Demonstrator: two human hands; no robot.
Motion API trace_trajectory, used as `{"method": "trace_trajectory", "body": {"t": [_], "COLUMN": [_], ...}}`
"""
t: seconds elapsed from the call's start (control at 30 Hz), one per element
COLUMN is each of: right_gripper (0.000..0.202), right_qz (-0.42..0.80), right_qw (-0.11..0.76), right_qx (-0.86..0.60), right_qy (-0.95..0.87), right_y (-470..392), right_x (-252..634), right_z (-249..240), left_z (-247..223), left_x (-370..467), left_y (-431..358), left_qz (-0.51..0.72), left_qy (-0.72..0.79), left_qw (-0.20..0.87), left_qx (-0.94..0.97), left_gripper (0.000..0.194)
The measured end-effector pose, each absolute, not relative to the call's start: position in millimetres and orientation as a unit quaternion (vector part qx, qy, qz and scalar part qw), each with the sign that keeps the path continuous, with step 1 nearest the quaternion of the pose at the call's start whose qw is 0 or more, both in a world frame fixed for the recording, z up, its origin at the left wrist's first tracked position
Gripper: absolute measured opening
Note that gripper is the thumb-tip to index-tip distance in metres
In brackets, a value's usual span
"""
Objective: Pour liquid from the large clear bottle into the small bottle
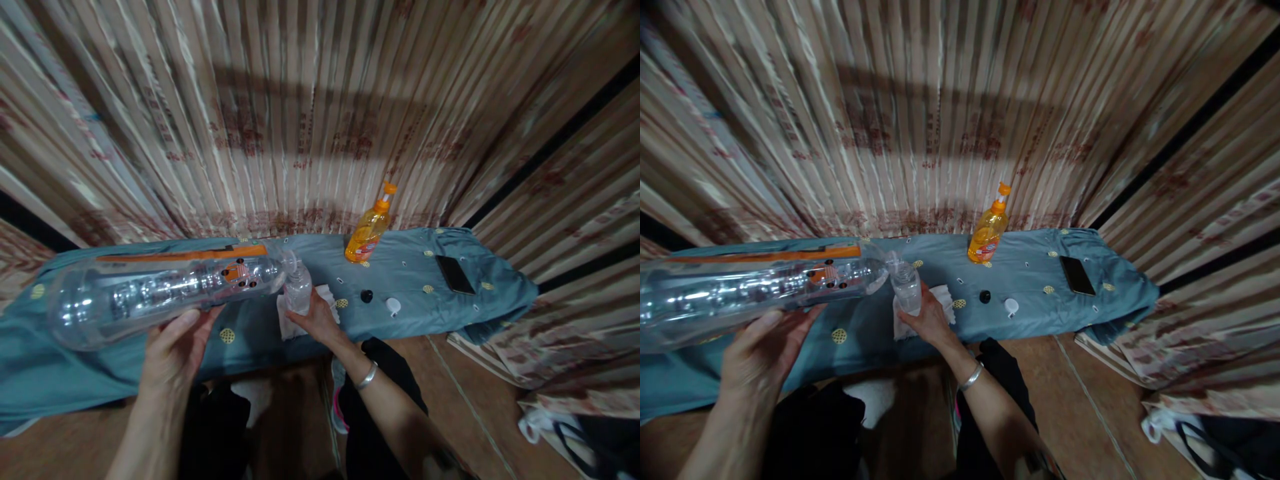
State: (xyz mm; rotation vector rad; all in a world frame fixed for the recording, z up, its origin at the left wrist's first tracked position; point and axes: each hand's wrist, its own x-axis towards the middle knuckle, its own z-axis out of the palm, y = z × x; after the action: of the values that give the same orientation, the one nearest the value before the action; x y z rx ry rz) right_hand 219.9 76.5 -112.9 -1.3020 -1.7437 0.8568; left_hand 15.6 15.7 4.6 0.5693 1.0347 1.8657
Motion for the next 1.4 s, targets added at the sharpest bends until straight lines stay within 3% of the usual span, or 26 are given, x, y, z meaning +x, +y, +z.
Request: {"method": "trace_trajectory", "body": {"t": [0.37,1.0,1.4], "right_gripper": [0.086,0.067,0.068], "right_qz": [0.382,0.389,0.375], "right_qw": [0.362,0.353,0.354], "right_qx": [-0.491,-0.471,-0.465], "right_qy": [-0.695,-0.709,-0.719], "right_y": [81,83,86], "right_x": [233,233,234], "right_z": [-103,-111,-119], "left_z": [4,5,6], "left_x": [15,17,17], "left_y": [17,20,20], "left_qz": [0.754,0.764,0.763], "left_qy": [0.41,0.387,0.384], "left_qw": [0.462,0.463,0.47], "left_qx": [0.225,0.228,0.224], "left_gripper": [0.054,0.051,0.053]}}
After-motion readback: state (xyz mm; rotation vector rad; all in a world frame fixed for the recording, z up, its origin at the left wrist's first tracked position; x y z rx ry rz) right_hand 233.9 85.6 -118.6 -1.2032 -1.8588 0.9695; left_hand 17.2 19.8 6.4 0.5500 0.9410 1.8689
